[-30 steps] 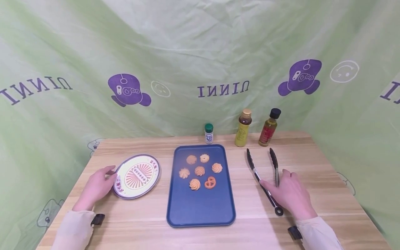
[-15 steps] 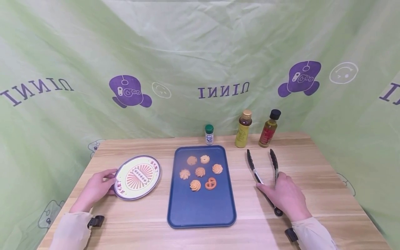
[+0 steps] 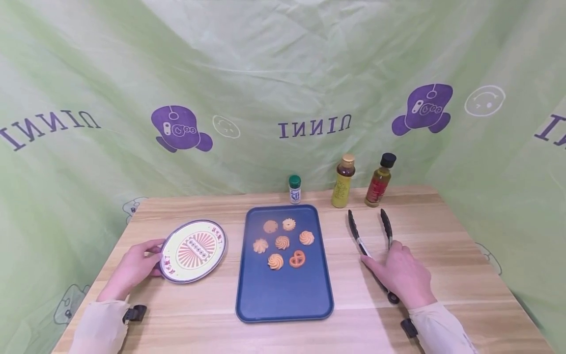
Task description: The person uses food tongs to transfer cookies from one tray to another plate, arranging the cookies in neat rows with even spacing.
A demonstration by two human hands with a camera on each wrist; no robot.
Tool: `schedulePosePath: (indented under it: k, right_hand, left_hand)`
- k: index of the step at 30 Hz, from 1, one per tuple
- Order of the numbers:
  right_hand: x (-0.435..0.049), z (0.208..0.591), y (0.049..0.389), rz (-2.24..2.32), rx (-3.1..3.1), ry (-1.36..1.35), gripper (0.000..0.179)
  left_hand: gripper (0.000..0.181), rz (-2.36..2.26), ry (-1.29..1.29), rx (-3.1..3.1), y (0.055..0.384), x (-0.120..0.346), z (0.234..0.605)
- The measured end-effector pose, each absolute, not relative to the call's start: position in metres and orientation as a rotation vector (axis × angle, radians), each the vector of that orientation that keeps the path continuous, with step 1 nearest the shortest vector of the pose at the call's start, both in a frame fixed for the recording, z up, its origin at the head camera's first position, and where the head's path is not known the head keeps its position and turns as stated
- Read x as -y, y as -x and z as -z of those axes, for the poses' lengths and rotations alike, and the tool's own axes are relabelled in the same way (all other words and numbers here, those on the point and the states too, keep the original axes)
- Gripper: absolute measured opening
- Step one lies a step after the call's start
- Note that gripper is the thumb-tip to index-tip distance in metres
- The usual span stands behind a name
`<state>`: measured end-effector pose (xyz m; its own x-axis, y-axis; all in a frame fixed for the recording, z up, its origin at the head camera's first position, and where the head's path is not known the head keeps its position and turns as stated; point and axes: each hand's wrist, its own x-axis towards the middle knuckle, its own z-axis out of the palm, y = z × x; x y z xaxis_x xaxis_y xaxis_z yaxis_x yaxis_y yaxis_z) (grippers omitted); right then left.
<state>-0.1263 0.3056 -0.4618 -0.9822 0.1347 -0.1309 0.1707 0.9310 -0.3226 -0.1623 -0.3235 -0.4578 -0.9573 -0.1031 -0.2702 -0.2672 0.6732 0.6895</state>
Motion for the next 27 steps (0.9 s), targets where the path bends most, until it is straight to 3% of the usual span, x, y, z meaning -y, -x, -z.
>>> schedulePosePath:
  k: [16, 27]
  right_hand:
    - [-0.301, 0.439, 0.131, 0.545, -3.074, -0.078, 0.084]
    - [-0.272, 0.428, 0.132, 0.541, -3.183, 0.025, 0.094]
  left_hand:
    - [0.055, -1.187, 0.309, -2.673, 0.161, 0.322, 0.456]
    - [0.056, -1.241, 0.309, -2.637, 0.159, 0.323, 0.457]
